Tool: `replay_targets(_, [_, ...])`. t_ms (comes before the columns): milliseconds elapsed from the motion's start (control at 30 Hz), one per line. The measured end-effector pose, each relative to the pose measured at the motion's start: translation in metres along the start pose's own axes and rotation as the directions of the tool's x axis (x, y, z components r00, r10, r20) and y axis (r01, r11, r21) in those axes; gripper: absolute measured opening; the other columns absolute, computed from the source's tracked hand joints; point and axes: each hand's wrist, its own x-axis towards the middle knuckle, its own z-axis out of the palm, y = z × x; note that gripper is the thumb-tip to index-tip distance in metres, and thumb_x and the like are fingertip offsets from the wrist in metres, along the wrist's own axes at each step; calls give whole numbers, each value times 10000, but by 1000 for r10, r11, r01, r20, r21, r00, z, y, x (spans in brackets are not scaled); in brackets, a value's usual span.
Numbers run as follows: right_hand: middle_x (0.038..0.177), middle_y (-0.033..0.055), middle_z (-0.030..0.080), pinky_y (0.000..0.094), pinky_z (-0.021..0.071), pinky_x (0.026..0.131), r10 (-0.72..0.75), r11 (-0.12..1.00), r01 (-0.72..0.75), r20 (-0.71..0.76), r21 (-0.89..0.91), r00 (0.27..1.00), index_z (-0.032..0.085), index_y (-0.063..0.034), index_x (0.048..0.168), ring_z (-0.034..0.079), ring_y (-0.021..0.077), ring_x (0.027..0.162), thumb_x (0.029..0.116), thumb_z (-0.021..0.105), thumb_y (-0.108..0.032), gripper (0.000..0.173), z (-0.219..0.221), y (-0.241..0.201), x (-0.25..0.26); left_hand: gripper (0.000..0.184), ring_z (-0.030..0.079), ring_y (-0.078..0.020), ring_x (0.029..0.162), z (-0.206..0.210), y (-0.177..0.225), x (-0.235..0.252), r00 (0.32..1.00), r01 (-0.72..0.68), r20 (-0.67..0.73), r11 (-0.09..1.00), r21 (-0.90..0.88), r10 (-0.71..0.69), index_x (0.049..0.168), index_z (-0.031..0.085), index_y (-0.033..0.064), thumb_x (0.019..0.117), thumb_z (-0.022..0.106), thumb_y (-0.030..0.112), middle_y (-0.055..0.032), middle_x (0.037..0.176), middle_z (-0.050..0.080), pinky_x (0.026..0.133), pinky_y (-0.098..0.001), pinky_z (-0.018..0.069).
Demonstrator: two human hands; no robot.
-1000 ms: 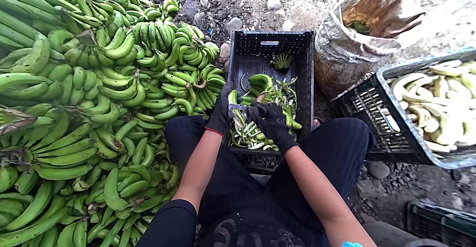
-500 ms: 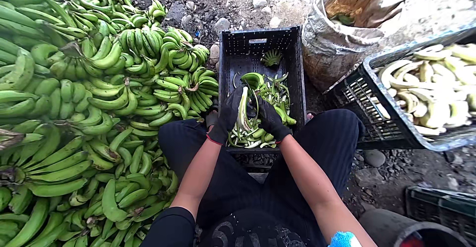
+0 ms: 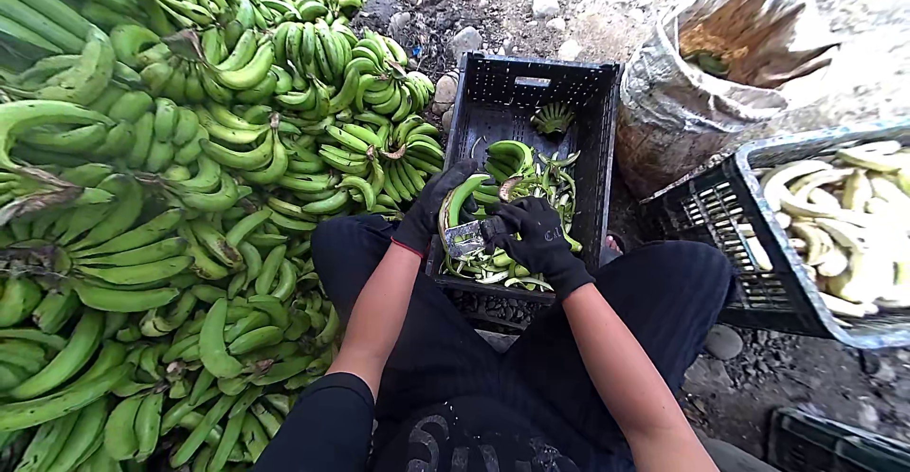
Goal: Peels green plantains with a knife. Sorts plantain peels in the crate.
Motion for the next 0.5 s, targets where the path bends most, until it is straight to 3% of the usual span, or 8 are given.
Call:
replay_targets(200, [1166, 192, 677, 640, 463, 888, -68, 998, 67, -37, -11, 997, 723, -207, 1300, 606, 432, 1102, 836, 720, -517, 558, 5, 5, -1, 362, 617, -102, 469, -8, 9, 3, 997, -70, 4, 983, -169, 72, 1238, 560, 88, 1104, 287, 284, -55, 713, 689, 427, -228, 537])
replay_targets(333, [1155, 205, 668, 640, 477, 843, 70, 997, -70, -2, -18, 998, 723, -233, 1284, 603, 443, 1096, 858, 744, -487, 496, 7, -5, 0, 384, 598, -110, 472, -7, 6, 3, 997, -57, -56, 997, -58, 54, 1226, 573, 94, 1099, 323, 356, -23, 641, 618, 459, -256, 554])
replay_targets(400, [1181, 219, 651, 655, 482, 830, 192, 981, -192, 32, 3, 981, 713, -249, 1284, 592, 456, 1114, 890, 748, -477, 457, 8, -10, 1, 464, 591, -116, 543, -1, 4, 2, 988, -71, -136, 995, 64, 79, 1195, 604, 81, 1099, 313, 429, -26, 689, 606, 537, -283, 558])
replay_targets(500, [1217, 238, 622, 685, 479, 812, 342, 937, -341, 6, 71, 940, 680, -249, 1319, 582, 469, 1130, 941, 649, -569, 495, 17, -11, 5, 570, 666, -150, 949, 5, -5, 6, 959, -166, -197, 968, 189, 203, 1329, 590, 40, 1111, 256, 448, -111, 1097, 687, 867, -354, 570])
